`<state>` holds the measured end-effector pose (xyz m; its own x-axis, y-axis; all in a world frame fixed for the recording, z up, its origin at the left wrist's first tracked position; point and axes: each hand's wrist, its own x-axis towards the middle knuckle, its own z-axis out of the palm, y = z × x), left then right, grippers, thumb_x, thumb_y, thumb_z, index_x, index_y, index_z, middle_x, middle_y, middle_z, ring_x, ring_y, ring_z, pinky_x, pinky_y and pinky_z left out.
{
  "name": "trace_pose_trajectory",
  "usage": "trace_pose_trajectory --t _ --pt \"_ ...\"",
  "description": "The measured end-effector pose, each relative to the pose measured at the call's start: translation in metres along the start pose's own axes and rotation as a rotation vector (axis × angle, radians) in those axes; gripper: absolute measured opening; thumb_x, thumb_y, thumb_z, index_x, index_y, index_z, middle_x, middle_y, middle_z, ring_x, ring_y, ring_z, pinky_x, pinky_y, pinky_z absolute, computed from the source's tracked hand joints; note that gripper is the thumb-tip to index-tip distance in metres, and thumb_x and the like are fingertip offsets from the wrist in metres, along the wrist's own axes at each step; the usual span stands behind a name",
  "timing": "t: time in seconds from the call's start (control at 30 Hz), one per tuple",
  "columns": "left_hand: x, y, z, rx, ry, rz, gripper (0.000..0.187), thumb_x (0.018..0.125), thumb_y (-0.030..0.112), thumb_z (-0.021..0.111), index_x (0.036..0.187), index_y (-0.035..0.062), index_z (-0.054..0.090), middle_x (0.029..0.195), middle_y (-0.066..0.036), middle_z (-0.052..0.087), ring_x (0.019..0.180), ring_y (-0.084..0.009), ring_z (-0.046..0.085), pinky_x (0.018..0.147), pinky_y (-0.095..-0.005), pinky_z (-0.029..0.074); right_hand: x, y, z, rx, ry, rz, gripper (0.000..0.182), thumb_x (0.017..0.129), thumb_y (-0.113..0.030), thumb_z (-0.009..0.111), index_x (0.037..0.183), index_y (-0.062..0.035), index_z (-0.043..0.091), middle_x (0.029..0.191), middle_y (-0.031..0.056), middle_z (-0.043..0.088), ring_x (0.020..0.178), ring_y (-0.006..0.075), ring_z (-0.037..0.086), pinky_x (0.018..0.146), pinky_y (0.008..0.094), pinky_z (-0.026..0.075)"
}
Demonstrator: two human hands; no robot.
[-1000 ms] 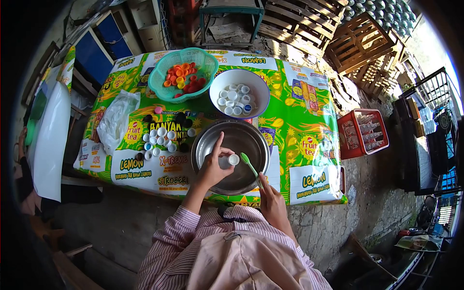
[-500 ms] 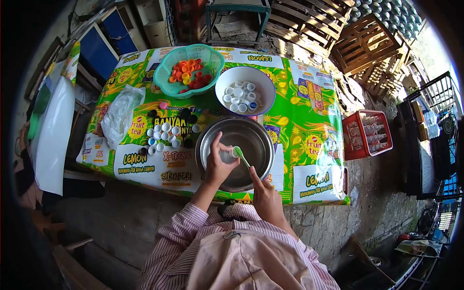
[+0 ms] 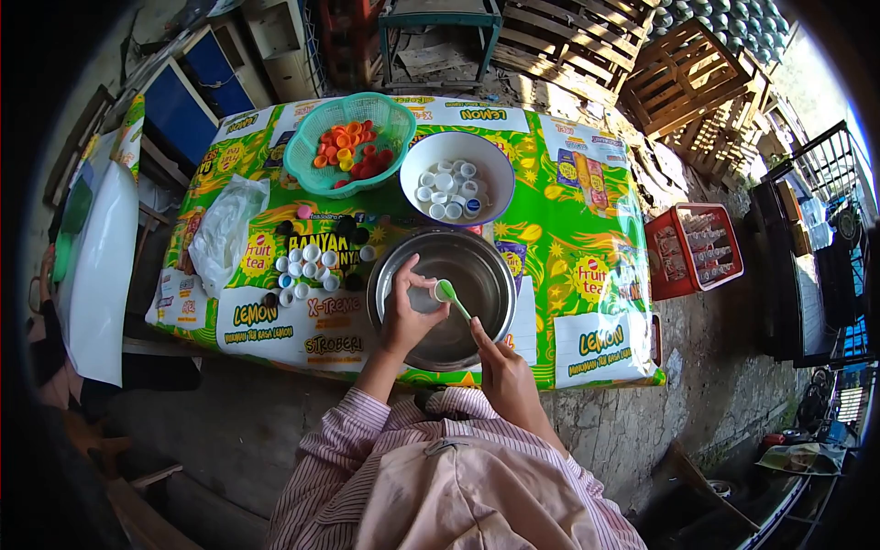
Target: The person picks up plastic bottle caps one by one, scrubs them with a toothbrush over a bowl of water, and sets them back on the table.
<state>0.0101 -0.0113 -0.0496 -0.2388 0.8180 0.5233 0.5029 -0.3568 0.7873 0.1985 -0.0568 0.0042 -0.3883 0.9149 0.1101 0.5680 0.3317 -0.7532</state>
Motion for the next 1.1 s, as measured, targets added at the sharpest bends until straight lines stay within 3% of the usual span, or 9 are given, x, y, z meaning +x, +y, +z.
trace_pose_trajectory --t 0.1,0.17,0.23,0.3,0.37,0.43,0.9,1.0,1.1 --pt "0.010 -0.004 -0.013 -0.203 -0.246 -0.068 0.083 0.064 0.004 0.075 0.133 0.0022 0.029 0.090 -0.008 0.058 0.088 -0.0191 0.060 0.086 -0.0320 0.047 0.000 -0.001 -0.020 -0.254 -0.072 0.015 0.056 0.085 -0.006 0.050 0.137 -0.0231 0.037 0.069 0.0143 0.053 0.054 0.0326 0.056 0.049 0.0433 0.045" --pt "0.017 0.001 -0.020 -0.674 -0.393 -0.390 0.084 0.067 0.006 0.074 0.136 0.0037 0.025 0.094 -0.009 0.059 0.093 -0.0180 0.060 0.089 -0.0309 0.046 0.000 0.001 -0.027 -0.268 -0.108 -0.039 0.058 0.084 -0.007 0.052 0.137 -0.0261 0.036 0.069 0.0108 0.052 0.052 0.0304 0.055 0.047 0.0418 0.045" --pt "0.023 -0.001 -0.023 -0.753 -0.434 -0.370 0.080 0.071 0.007 0.071 0.136 0.0036 0.024 0.100 -0.010 0.059 0.096 -0.0176 0.059 0.090 -0.0309 0.045 0.002 -0.004 -0.036 -0.288 -0.108 -0.060 0.059 0.083 -0.007 0.052 0.137 -0.0266 0.037 0.070 0.0100 0.052 0.051 0.0303 0.054 0.046 0.0417 0.045" --pt "0.030 0.003 -0.029 -0.857 -0.540 -0.594 0.082 0.071 0.016 0.072 0.137 0.0023 0.024 0.107 -0.014 0.059 0.097 -0.0168 0.058 0.089 -0.0314 0.045 0.007 -0.013 -0.047 -0.282 -0.132 -0.087 0.059 0.082 -0.006 0.053 0.136 -0.0249 0.038 0.069 0.0104 0.052 0.052 0.0297 0.054 0.048 0.0411 0.045" --pt "0.028 -0.008 -0.027 -0.889 -0.574 -0.483 0.065 0.078 0.021 0.064 0.132 0.0027 0.033 0.113 -0.016 0.058 0.097 -0.0167 0.058 0.086 -0.0305 0.047 0.012 -0.019 -0.053 -0.178 -0.136 -0.088 0.058 0.083 -0.003 0.053 0.135 -0.0225 0.040 0.070 0.0119 0.053 0.054 0.0301 0.054 0.051 0.0407 0.044" --pt "0.028 -0.009 -0.026 -1.225 -0.609 -0.654 0.041 0.088 0.022 0.055 0.122 0.0026 0.045 0.117 -0.015 0.056 0.103 -0.0169 0.056 0.085 -0.0281 0.048 0.015 -0.023 -0.057 -0.077 -0.144 -0.090 0.056 0.083 -0.001 0.053 0.134 -0.0202 0.042 0.070 0.0134 0.054 0.057 0.0306 0.053 0.054 0.0404 0.043" --pt "0.015 -0.008 -0.018 -1.180 -0.440 -0.762 0.042 0.095 0.030 0.043 0.122 -0.0022 0.047 0.109 -0.014 0.058 0.093 -0.0159 0.060 0.075 -0.0277 0.052 0.010 -0.011 -0.027 -0.181 -0.080 -0.130 0.058 0.083 -0.005 0.053 0.136 -0.0215 0.038 0.067 0.0098 0.050 0.050 0.0275 0.052 0.047 0.0403 0.044" --pt "0.016 -0.010 -0.016 -1.183 -0.550 -0.679 0.041 0.096 0.032 0.039 0.118 -0.0018 0.049 0.105 -0.013 0.059 0.087 -0.0151 0.059 0.071 -0.0258 0.050 0.008 -0.006 -0.014 -0.106 -0.034 -0.107 0.055 0.085 -0.007 0.052 0.136 -0.0218 0.038 0.068 0.0106 0.050 0.051 0.0286 0.053 0.047 0.0408 0.044" --pt "0.019 -0.004 -0.010 -1.136 -0.413 -0.793 0.042 0.097 0.036 0.036 0.109 -0.0007 0.052 0.093 -0.010 0.060 0.073 -0.0125 0.055 0.063 -0.0245 0.046 0.006 -0.007 -0.003 -0.055 -0.026 -0.110 0.053 0.087 -0.008 0.051 0.136 -0.0221 0.038 0.068 0.0111 0.050 0.051 0.0296 0.053 0.047 0.0414 0.044"
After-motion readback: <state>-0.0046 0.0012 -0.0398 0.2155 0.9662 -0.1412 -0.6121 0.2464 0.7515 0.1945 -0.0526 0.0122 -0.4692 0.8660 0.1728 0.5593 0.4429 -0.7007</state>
